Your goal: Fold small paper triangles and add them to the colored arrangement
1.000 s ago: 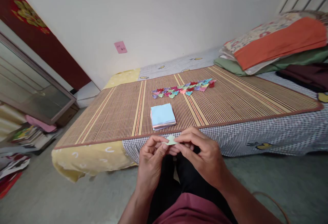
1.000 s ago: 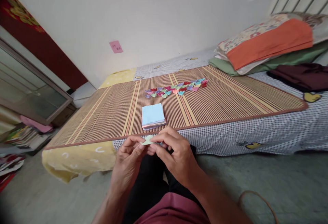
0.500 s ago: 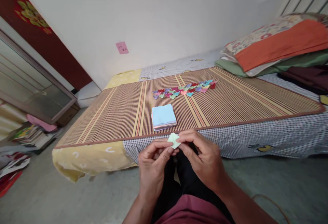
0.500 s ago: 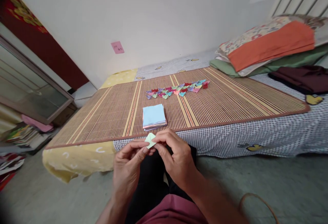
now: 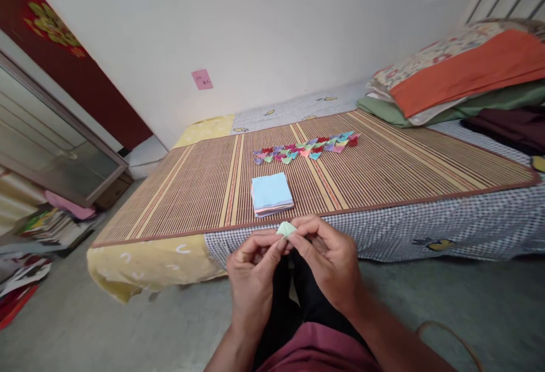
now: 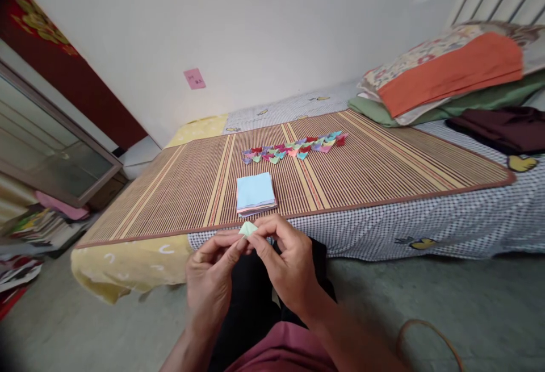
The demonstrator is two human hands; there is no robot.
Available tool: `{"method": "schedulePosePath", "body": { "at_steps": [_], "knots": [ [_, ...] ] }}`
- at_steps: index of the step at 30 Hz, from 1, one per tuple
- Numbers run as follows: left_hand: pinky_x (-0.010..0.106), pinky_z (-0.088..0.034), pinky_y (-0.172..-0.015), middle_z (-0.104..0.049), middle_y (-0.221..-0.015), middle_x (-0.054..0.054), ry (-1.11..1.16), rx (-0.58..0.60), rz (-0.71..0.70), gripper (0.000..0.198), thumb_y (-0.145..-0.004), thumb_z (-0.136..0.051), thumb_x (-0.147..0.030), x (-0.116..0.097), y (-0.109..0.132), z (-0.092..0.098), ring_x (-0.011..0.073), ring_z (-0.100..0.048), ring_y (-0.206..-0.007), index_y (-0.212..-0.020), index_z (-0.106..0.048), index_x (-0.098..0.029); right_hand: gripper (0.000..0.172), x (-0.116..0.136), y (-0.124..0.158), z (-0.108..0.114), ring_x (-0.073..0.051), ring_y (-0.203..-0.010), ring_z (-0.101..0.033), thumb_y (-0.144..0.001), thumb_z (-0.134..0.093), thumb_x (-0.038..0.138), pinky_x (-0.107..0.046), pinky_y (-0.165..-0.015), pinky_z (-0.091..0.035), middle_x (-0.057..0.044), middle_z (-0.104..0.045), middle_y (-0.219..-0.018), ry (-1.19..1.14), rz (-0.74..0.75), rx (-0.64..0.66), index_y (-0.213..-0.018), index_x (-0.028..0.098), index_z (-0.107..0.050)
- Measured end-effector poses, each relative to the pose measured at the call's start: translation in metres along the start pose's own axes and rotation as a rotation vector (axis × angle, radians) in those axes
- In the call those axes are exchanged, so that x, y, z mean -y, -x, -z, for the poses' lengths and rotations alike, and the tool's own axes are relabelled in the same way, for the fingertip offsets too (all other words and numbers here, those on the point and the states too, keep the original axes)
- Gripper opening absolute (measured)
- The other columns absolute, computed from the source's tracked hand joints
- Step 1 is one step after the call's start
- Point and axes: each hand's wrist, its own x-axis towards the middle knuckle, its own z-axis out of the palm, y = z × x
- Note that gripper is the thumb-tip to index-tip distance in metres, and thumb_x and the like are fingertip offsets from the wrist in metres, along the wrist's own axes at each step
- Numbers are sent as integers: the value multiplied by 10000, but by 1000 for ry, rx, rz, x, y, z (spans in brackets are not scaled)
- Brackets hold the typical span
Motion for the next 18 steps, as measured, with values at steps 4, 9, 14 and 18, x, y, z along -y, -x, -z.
{"method": "schedulePosePath", "body": {
  "at_steps": [4, 9, 14, 18],
  "knots": [
    [231, -569, -724, -752, -759, 21, 30, 9, 37, 41, -784, -824, -187, 1, 0, -2, 134, -690, -719, -774, -785, -184, 113, -2, -1, -1, -158, -833, -693, -944, -650, 189, -280, -774, -555, -25, -676, -927, -18, -23, -19, -833, 209, -639],
    [226, -566, -714, -753, -748, 25, 41, 7, 73, 83, -789, -822, -191, 2, -1, -1, 130, -694, -703, -769, -745, -167, 119, -4, -5, -3, -147, -804, -691, -919, -688, 222, -252, -723, -571, -27, -679, -912, -165, -109, -12, -811, 200, -646],
    [228, -563, -694, -748, -723, 21, 65, -11, 94, 144, -780, -828, -192, 2, -1, -1, 129, -694, -675, -742, -691, -164, 103, -5, -6, -4, -139, -798, -690, -900, -703, 209, -241, -721, -576, -26, -685, -909, -175, -121, -40, -811, 197, -654],
    [232, -562, -702, -742, -751, 30, 61, -9, 93, 157, -763, -837, -181, 3, -3, -3, 128, -691, -690, -730, -687, -151, 111, -5, -6, -4, -139, -798, -690, -902, -692, 193, -247, -736, -577, -25, -677, -901, -164, -94, -35, -799, 193, -650]
  ]
}}
